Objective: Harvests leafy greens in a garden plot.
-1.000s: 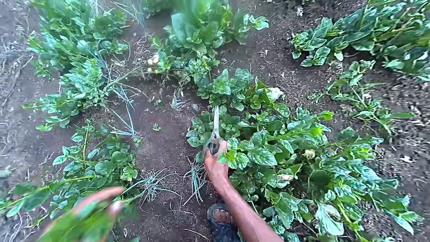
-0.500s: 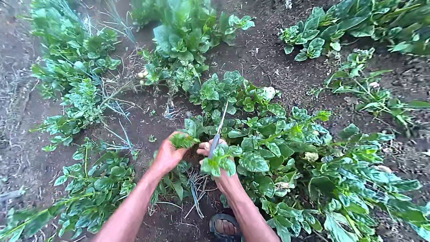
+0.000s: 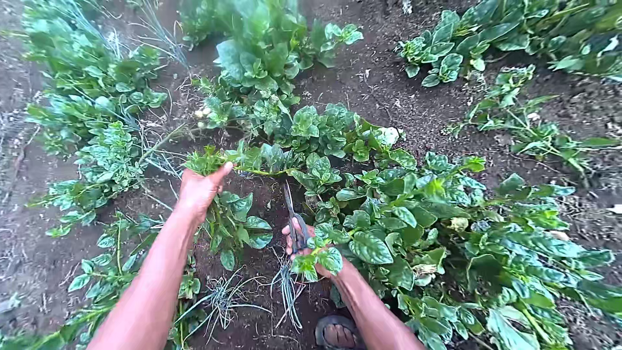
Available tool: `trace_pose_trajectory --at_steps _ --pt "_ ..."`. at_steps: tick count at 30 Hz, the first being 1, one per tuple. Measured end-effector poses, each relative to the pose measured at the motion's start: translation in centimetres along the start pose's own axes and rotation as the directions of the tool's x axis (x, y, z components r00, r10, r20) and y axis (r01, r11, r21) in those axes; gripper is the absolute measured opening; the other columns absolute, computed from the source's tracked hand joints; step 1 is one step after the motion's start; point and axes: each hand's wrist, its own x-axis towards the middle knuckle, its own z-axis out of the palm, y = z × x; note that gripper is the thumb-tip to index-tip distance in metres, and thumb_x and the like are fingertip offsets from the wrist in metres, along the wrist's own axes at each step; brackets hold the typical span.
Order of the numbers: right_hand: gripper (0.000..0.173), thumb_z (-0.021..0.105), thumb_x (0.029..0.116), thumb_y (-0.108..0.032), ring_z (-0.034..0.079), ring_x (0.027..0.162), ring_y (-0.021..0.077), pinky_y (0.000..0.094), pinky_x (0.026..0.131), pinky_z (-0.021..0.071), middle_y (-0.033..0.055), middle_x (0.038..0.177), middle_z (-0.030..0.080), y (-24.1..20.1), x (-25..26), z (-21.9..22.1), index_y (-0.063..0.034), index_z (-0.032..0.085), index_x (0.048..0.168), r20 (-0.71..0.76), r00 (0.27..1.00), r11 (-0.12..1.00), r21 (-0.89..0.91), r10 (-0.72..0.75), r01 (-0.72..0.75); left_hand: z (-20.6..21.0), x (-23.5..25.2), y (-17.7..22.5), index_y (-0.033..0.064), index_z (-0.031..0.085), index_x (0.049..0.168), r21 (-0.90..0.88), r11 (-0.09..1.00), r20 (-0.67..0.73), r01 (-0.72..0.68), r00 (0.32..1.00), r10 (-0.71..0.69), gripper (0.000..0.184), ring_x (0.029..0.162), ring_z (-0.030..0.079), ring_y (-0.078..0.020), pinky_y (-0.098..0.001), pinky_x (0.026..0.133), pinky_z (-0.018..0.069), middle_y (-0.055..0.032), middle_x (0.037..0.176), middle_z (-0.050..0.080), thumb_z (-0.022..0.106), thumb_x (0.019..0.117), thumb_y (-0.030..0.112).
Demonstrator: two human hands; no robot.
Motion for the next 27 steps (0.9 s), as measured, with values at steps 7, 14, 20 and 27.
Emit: trace_pose_trajectory --at_steps 7,14,20,27 --pt "0.041 0.036 0.1129 -0.035 0.063 0.058 0.0139 0.0288 0.053 0.0561 0.0015 0.069 0.059 -2.2 3.2 1.8 -0.0018 0.060 0.115 -0.211 0.976 0.997 -0.049 0.053 -0.064 -0.9 -1.3 -1.0 0.0118 0.068 0.108 -0.021 0.997 0.023 -0.078 0.997 0.079 0.019 0.057 0.054 -0.0052 -0.0199 0.052 0.0472 0.0021 0.084 0.068 0.074 0.0914 0.006" --pt "0.032 0.048 0.1102 -0.028 0.061 0.051 0.0103 0.0251 0.046 0.0542 0.0009 0.064 0.061 -2.4 4.2 0.5 0.0001 0.064 0.106 -0.218 0.976 0.996 -0.090 -0.022 0.003 -1.3 -1.8 -1.9 0.0096 0.072 0.107 0.031 0.990 0.051 -0.140 0.989 0.138 0.018 0.060 0.056 -0.0056 -0.0201 0.056 0.0485 0.0022 0.083 0.068 0.075 0.0898 0.004" --pt "0.028 0.051 0.1091 -0.027 0.060 0.051 0.0096 0.0249 0.046 0.0538 0.0008 0.066 0.061 0.0 1.1 1.4 -0.0028 0.063 0.103 -0.144 0.989 1.000 -0.006 0.025 -0.026 -3.9 -4.1 0.4 0.0084 0.066 0.120 0.098 0.974 -0.034 -0.206 0.977 0.210 0.025 0.102 0.069 -0.0080 -0.0288 0.091 0.0581 0.0003 0.110 0.073 0.068 0.0957 0.012" --pt "0.039 0.062 0.1005 -0.033 0.067 0.075 0.0173 0.0385 0.071 0.0589 0.0084 0.087 0.068 3.4 -3.9 8.8 0.0009 0.062 0.119 0.049 0.992 0.798 -0.591 -0.112 0.120 -8.1 -12.6 0.6 0.0126 0.059 0.120 0.081 0.901 0.054 -0.426 0.905 0.423 0.021 0.094 0.075 -0.0149 -0.0351 0.091 0.0622 0.0034 0.103 0.077 0.056 0.1045 0.026"
